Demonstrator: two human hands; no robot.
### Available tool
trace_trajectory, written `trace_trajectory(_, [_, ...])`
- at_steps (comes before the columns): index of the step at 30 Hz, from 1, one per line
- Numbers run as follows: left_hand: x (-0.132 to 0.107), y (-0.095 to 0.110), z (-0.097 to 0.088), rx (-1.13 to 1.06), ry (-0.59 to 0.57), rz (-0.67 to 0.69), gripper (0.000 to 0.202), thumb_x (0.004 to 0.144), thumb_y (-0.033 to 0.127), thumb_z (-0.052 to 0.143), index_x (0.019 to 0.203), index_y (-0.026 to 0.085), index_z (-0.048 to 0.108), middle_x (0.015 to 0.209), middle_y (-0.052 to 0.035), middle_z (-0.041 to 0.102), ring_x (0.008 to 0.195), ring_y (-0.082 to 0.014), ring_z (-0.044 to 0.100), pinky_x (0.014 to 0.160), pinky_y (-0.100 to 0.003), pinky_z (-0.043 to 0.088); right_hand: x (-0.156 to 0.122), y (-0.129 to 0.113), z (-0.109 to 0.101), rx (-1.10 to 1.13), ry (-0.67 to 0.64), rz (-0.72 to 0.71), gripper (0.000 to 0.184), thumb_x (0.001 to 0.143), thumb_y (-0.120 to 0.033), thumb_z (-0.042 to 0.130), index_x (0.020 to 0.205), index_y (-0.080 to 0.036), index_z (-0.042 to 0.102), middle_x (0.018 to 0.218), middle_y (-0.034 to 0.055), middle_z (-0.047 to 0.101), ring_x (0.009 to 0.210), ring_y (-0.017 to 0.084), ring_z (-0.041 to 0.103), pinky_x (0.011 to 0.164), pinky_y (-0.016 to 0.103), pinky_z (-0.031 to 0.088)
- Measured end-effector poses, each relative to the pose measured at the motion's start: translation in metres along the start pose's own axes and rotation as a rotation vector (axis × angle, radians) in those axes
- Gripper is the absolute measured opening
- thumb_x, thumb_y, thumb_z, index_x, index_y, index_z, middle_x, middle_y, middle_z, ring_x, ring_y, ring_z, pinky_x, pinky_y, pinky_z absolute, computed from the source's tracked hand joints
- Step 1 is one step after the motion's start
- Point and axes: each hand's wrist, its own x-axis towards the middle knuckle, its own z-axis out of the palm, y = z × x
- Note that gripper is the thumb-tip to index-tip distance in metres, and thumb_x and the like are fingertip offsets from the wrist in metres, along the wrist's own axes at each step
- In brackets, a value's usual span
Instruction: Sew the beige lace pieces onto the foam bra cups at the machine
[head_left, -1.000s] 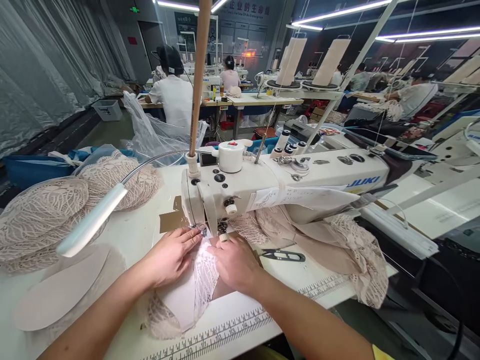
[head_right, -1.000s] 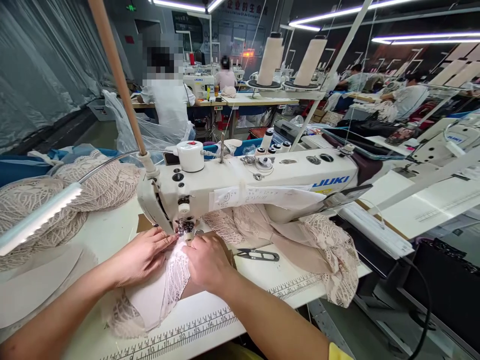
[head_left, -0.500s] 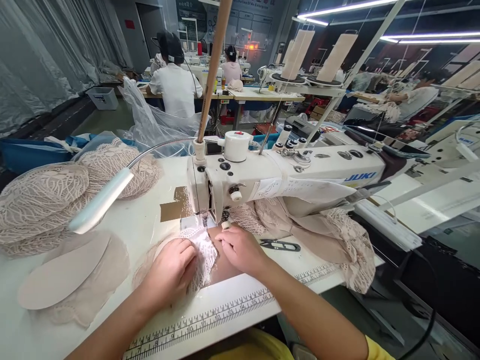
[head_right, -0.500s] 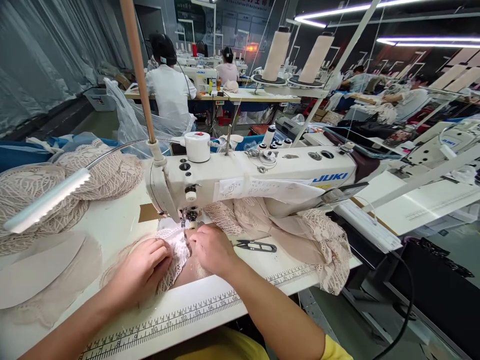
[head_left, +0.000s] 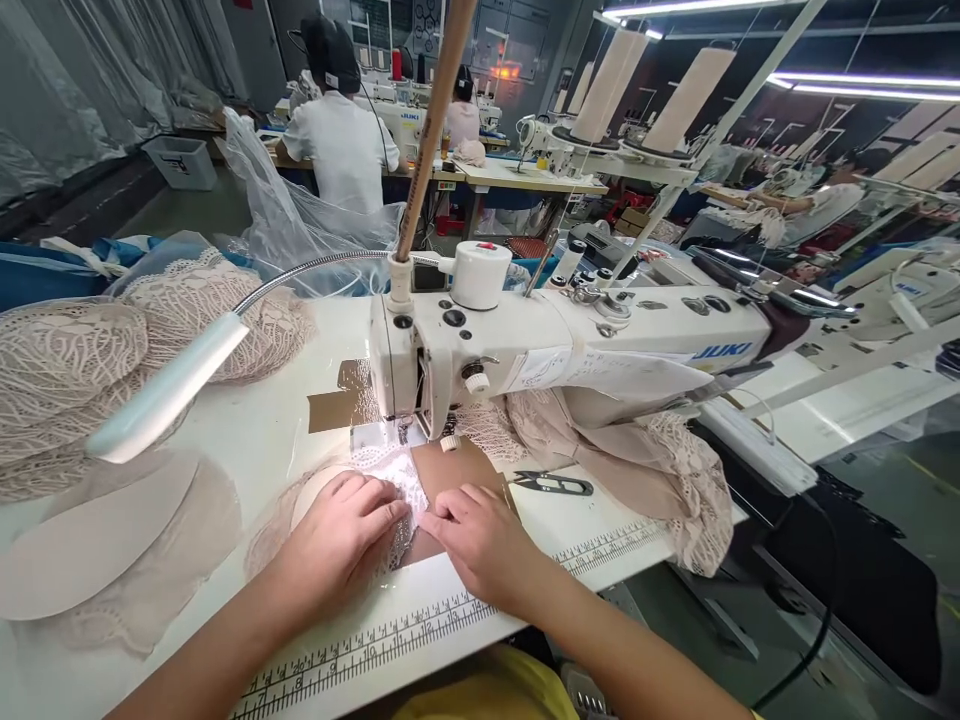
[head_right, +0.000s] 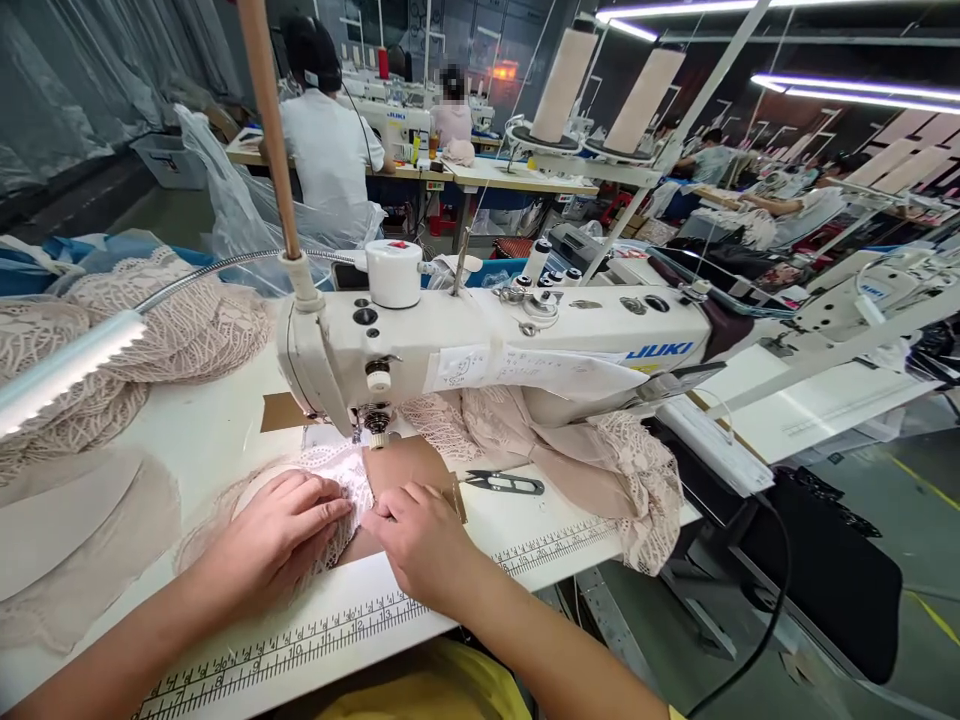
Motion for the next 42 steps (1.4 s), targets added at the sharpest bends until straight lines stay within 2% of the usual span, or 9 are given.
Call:
trace_trajectory(7, [0.004, 0.007, 0.004, 0.157, -0.041, 0.028, 0.029, 0.093, 0.017, 0.044, 0.116, 0.021, 0.061, 0.097, -0.01, 0.06, 0.083, -0.0223, 0.052, 0.074, -0.039, 0.042, 0.0, 0.001, 0.0, 0.028, 0.018, -0.001, 0.037, 0.074, -0.002, 0.046, 0.104, -0.017, 0.059, 0.084, 0.003, 0.053, 0.074, 0.017, 0.038, 0.068, 0.029, 0.029])
trace_trajectory(12, [0.006, 0.012, 0.004, 0.183, -0.048, 0.024, 0.029, 0.093, 0.017, 0.043, 0.115, 0.018, 0.062, 0.094, -0.0105, 0.06, 0.08, -0.0219, 0.051, 0.073, -0.04, 0.043, -0.001, 0.002, 0.0, 0.066, 0.02, 0.003, 0.039, 0.073, -0.001, 0.046, 0.105, -0.019, 0.06, 0.084, 0.0028, 0.053, 0.074, 0.017, 0.038, 0.068, 0.029, 0.03])
trace_trajectory(17, [0.005, 0.012, 0.006, 0.18, -0.045, 0.027, 0.031, 0.092, 0.016, 0.042, 0.116, 0.017, 0.062, 0.093, -0.0113, 0.06, 0.079, -0.022, 0.05, 0.071, -0.04, 0.044, 0.0, 0.008, -0.001, 0.129, 0.106, 0.014, 0.036, 0.078, -0.001, 0.042, 0.104, -0.017, 0.061, 0.082, 0.004, 0.052, 0.073, 0.017, 0.039, 0.067, 0.027, 0.032])
trace_trajectory(20, [0.007, 0.014, 0.004, 0.155, -0.026, 0.031, 0.031, 0.093, 0.014, 0.042, 0.117, 0.017, 0.062, 0.099, -0.012, 0.062, 0.089, -0.0245, 0.052, 0.076, -0.042, 0.045, 0.004, 0.009, -0.001, 0.089, 0.082, 0.047, 0.036, 0.08, -0.001, 0.04, 0.103, -0.016, 0.062, 0.081, 0.0042, 0.05, 0.071, 0.017, 0.038, 0.066, 0.028, 0.032])
trace_trajectory(23, [0.008, 0.015, 0.001, 0.086, 0.009, 0.054, 0.028, 0.093, 0.013, 0.043, 0.113, 0.015, 0.063, 0.111, -0.0117, 0.062, 0.102, -0.026, 0.051, 0.085, -0.042, 0.045, 0.007, 0.007, -0.001, 0.029, 0.024, 0.057, 0.037, 0.074, 0.0, 0.043, 0.101, -0.016, 0.062, 0.081, 0.0039, 0.049, 0.071, 0.017, 0.036, 0.064, 0.028, 0.03])
trace_trajectory(27, [0.007, 0.01, -0.001, 0.049, 0.022, 0.037, 0.028, 0.093, 0.014, 0.039, 0.107, 0.013, 0.064, 0.114, -0.0122, 0.064, 0.091, -0.0224, 0.057, 0.076, -0.037, 0.049, 0.009, 0.005, 0.001, -0.008, 0.019, 0.042, 0.036, 0.069, 0.001, 0.047, 0.097, -0.016, 0.061, 0.082, 0.0035, 0.049, 0.071, 0.017, 0.034, 0.063, 0.028, 0.029])
trace_trajectory(33, [0.007, -0.003, 0.005, 0.258, -0.025, 0.031, 0.041, 0.086, 0.009, 0.039, 0.122, 0.008, 0.059, 0.13, -0.0169, 0.058, 0.076, -0.0222, 0.06, 0.066, -0.038, 0.052, 0.008, 0.002, 0.004, -0.056, 0.036, 0.052, 0.028, 0.066, 0.001, 0.048, 0.085, -0.017, 0.057, 0.079, 0.0026, 0.048, 0.069, 0.017, 0.034, 0.063, 0.028, 0.027])
trace_trajectory(38, [0.011, -0.004, 0.005, 0.426, -0.073, 0.108, 0.05, 0.079, 0.004, 0.04, 0.125, 0.002, 0.057, 0.136, -0.0214, 0.052, 0.09, -0.0273, 0.063, 0.067, -0.038, 0.053, 0.009, 0.001, 0.005, -0.077, 0.041, 0.05, 0.024, 0.068, 0.001, 0.048, 0.083, -0.017, 0.056, 0.079, 0.003, 0.05, 0.069, 0.017, 0.035, 0.063, 0.029, 0.026])
trace_trajectory(42, [0.015, -0.001, 0.003, 0.51, -0.078, 0.124, 0.05, 0.075, 0.001, 0.039, 0.121, 0.002, 0.061, 0.131, -0.0204, 0.057, 0.09, -0.026, 0.064, 0.068, -0.035, 0.053, 0.009, 0.001, 0.005, -0.085, 0.038, 0.057, 0.025, 0.067, 0.0, 0.049, 0.084, -0.017, 0.057, 0.08, 0.0029, 0.051, 0.07, 0.017, 0.035, 0.062, 0.029, 0.026])
